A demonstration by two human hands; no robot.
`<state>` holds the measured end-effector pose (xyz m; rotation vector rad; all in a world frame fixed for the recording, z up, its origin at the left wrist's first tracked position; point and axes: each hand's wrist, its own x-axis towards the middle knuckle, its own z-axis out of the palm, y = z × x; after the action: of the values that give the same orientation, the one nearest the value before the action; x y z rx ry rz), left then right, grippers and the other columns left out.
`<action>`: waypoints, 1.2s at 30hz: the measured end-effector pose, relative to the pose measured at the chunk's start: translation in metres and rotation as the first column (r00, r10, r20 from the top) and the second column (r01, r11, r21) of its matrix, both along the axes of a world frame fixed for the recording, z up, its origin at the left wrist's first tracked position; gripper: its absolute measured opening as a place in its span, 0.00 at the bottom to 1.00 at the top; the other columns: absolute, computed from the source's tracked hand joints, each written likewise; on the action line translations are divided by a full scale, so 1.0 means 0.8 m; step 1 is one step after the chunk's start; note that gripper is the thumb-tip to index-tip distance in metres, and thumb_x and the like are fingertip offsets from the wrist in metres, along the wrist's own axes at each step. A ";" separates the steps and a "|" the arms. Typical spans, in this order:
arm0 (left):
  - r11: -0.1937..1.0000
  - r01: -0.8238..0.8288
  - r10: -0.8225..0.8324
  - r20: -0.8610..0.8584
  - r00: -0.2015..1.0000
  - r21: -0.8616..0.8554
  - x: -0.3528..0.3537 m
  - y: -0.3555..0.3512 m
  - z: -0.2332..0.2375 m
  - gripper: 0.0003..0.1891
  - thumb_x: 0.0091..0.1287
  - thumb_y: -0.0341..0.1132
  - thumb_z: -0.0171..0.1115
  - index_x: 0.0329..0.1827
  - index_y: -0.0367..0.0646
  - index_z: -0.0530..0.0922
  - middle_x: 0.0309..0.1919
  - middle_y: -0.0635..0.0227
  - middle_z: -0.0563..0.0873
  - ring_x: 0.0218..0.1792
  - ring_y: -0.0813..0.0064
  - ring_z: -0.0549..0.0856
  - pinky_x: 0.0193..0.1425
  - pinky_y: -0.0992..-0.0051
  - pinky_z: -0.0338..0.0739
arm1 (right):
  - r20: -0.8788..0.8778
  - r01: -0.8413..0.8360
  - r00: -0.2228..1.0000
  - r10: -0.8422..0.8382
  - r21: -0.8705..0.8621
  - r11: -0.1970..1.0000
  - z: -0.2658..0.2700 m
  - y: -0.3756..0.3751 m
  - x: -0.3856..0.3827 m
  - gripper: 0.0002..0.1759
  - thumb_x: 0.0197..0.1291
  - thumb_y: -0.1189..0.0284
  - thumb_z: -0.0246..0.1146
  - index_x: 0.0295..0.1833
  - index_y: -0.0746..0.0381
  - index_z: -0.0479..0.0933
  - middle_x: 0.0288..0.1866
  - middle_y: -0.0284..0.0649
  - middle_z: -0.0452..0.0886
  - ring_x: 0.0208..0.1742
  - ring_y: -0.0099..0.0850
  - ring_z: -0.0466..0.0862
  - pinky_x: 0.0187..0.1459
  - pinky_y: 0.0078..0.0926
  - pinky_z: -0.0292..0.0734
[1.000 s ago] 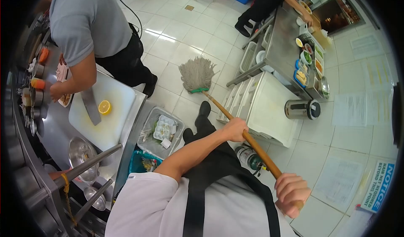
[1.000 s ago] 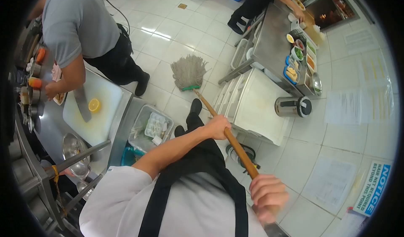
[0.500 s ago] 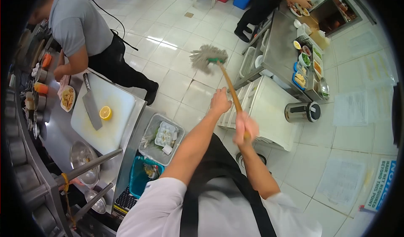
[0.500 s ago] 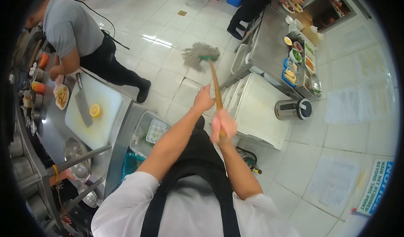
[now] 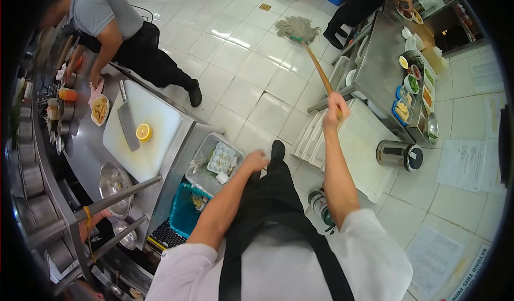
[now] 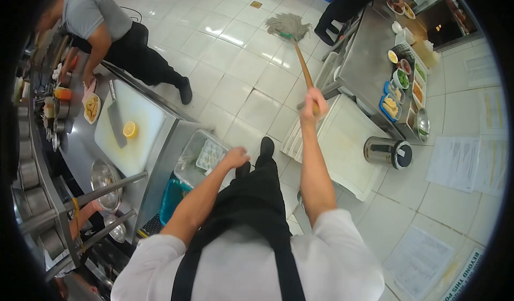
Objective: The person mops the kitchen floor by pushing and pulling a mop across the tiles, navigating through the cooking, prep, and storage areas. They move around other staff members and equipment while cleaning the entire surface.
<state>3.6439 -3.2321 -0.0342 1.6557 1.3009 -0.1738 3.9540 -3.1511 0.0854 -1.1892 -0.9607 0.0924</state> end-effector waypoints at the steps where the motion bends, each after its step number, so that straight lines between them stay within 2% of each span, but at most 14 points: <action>1: 0.998 -0.023 0.020 0.050 0.999 0.062 0.025 0.017 0.011 0.29 0.60 0.47 0.68 0.62 0.40 0.81 0.56 0.47 0.87 0.60 0.48 0.85 0.66 0.55 0.79 | -0.059 -0.004 0.998 0.005 0.015 1.000 0.010 -0.044 -0.002 0.06 0.58 0.79 0.65 0.36 0.73 0.83 0.35 0.42 0.86 0.41 0.29 0.84 0.52 0.29 0.78; 3: 0.977 -0.131 0.086 0.248 0.965 0.170 0.084 0.039 0.013 0.33 0.61 0.41 0.67 0.71 0.42 0.74 0.64 0.47 0.82 0.66 0.48 0.80 0.71 0.55 0.75 | -0.197 0.034 0.980 -0.014 0.097 0.995 0.036 -0.144 -0.020 0.09 0.58 0.78 0.61 0.34 0.74 0.83 0.33 0.46 0.85 0.42 0.36 0.85 0.57 0.40 0.79; 5: 0.953 -0.096 0.002 0.310 0.951 0.289 0.144 0.049 0.056 0.41 0.57 0.38 0.71 0.76 0.43 0.68 0.71 0.48 0.74 0.71 0.47 0.74 0.74 0.51 0.71 | -0.067 -0.006 0.998 0.007 0.016 1.000 0.079 -0.259 -0.045 0.14 0.57 0.72 0.59 0.34 0.74 0.82 0.33 0.52 0.84 0.42 0.42 0.85 0.63 0.47 0.78; 6: 0.921 0.039 -0.148 0.254 0.956 0.388 0.167 0.045 0.074 0.40 0.57 0.39 0.73 0.75 0.46 0.69 0.74 0.48 0.71 0.74 0.49 0.71 0.75 0.51 0.70 | -0.128 0.069 0.989 -0.076 -0.054 0.996 0.117 -0.305 -0.079 0.14 0.58 0.69 0.60 0.28 0.71 0.76 0.30 0.49 0.81 0.39 0.42 0.83 0.64 0.54 0.76; 7: 0.862 0.172 -0.290 0.186 0.939 0.477 0.185 0.037 0.089 0.39 0.57 0.41 0.74 0.74 0.49 0.71 0.77 0.49 0.67 0.77 0.51 0.68 0.76 0.51 0.69 | -0.160 -0.122 0.980 0.120 -0.004 0.993 0.143 -0.357 -0.095 0.17 0.59 0.67 0.62 0.24 0.66 0.68 0.27 0.46 0.77 0.38 0.43 0.81 0.64 0.60 0.74; 9: 0.647 0.460 -0.647 0.119 0.753 0.608 0.202 0.006 0.084 0.33 0.56 0.45 0.74 0.67 0.52 0.79 0.69 0.50 0.78 0.71 0.51 0.76 0.71 0.46 0.72 | -0.217 -0.200 0.959 0.182 -0.066 0.978 0.224 -0.427 -0.147 0.19 0.57 0.68 0.65 0.20 0.65 0.67 0.25 0.45 0.77 0.33 0.41 0.79 0.58 0.53 0.76; 11: 0.344 0.912 -0.935 -0.013 0.356 0.222 0.201 -0.028 0.108 0.21 0.56 0.46 0.72 0.52 0.51 0.88 0.51 0.54 0.89 0.58 0.50 0.86 0.63 0.46 0.77 | -0.206 -0.275 0.947 0.246 -0.128 0.953 0.295 -0.468 -0.177 0.23 0.60 0.64 0.64 0.19 0.60 0.63 0.18 0.37 0.70 0.24 0.34 0.71 0.47 0.43 0.75; 13: 0.503 0.829 -0.852 0.305 0.426 0.246 0.164 -0.084 0.113 0.12 0.53 0.45 0.70 0.36 0.51 0.91 0.36 0.59 0.91 0.48 0.51 0.89 0.56 0.49 0.80 | -0.221 -0.297 0.939 0.265 -0.131 0.946 0.337 -0.500 -0.196 0.26 0.63 0.60 0.63 0.18 0.56 0.60 0.14 0.31 0.66 0.20 0.28 0.65 0.39 0.35 0.70; 19: 0.678 0.574 -0.718 0.248 0.650 0.459 0.072 -0.132 0.117 0.11 0.48 0.42 0.70 0.31 0.47 0.89 0.28 0.58 0.89 0.37 0.52 0.89 0.50 0.55 0.82 | -0.344 -0.295 0.904 0.253 -0.076 0.952 0.345 -0.507 -0.221 0.26 0.64 0.60 0.63 0.17 0.52 0.60 0.11 0.27 0.63 0.16 0.24 0.61 0.32 0.29 0.65; 24: 0.735 0.410 -0.572 0.169 0.803 0.540 0.012 -0.043 0.056 0.09 0.50 0.40 0.72 0.33 0.48 0.89 0.37 0.55 0.89 0.47 0.51 0.87 0.58 0.54 0.78 | -0.308 -0.353 0.882 0.356 0.066 0.933 0.273 -0.426 -0.254 0.20 0.55 0.65 0.63 0.17 0.58 0.62 0.13 0.34 0.64 0.16 0.32 0.64 0.28 0.36 0.62; 25: 0.749 0.327 -0.524 0.215 0.824 0.576 0.001 -0.022 0.031 0.09 0.51 0.40 0.73 0.34 0.49 0.89 0.39 0.54 0.89 0.49 0.51 0.86 0.58 0.54 0.78 | -0.288 -0.371 0.882 0.373 0.063 0.926 0.265 -0.398 -0.265 0.20 0.55 0.65 0.63 0.17 0.59 0.63 0.14 0.35 0.65 0.17 0.34 0.63 0.28 0.36 0.60; 26: 0.704 0.343 -0.485 0.069 0.872 0.622 -0.001 0.000 0.014 0.07 0.54 0.38 0.73 0.32 0.48 0.88 0.39 0.55 0.87 0.50 0.50 0.85 0.57 0.54 0.78 | -0.273 -0.433 0.859 0.434 0.065 0.899 0.250 -0.380 -0.267 0.21 0.57 0.64 0.63 0.18 0.60 0.62 0.15 0.36 0.65 0.17 0.35 0.63 0.28 0.37 0.61; 30: 0.774 0.066 -0.184 0.124 0.975 0.630 -0.025 0.067 -0.003 0.09 0.57 0.35 0.71 0.40 0.44 0.84 0.41 0.54 0.84 0.53 0.48 0.83 0.56 0.52 0.79 | -0.165 -0.571 0.803 0.572 0.062 0.819 0.205 -0.318 -0.272 0.20 0.61 0.72 0.60 0.19 0.63 0.60 0.17 0.38 0.65 0.20 0.36 0.65 0.31 0.39 0.67; 36: 0.789 0.127 -0.239 0.111 0.965 0.601 -0.020 0.028 -0.005 0.12 0.59 0.38 0.72 0.43 0.44 0.84 0.47 0.55 0.84 0.59 0.50 0.80 0.59 0.53 0.81 | -0.108 -0.606 0.792 0.601 -0.031 0.795 0.217 -0.365 -0.258 0.17 0.58 0.76 0.60 0.21 0.65 0.62 0.19 0.38 0.65 0.22 0.35 0.66 0.34 0.40 0.69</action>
<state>3.6282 -3.2097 -0.0379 2.2724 1.1075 0.3002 3.7472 -3.4433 0.2587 -0.8825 -1.2354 0.6942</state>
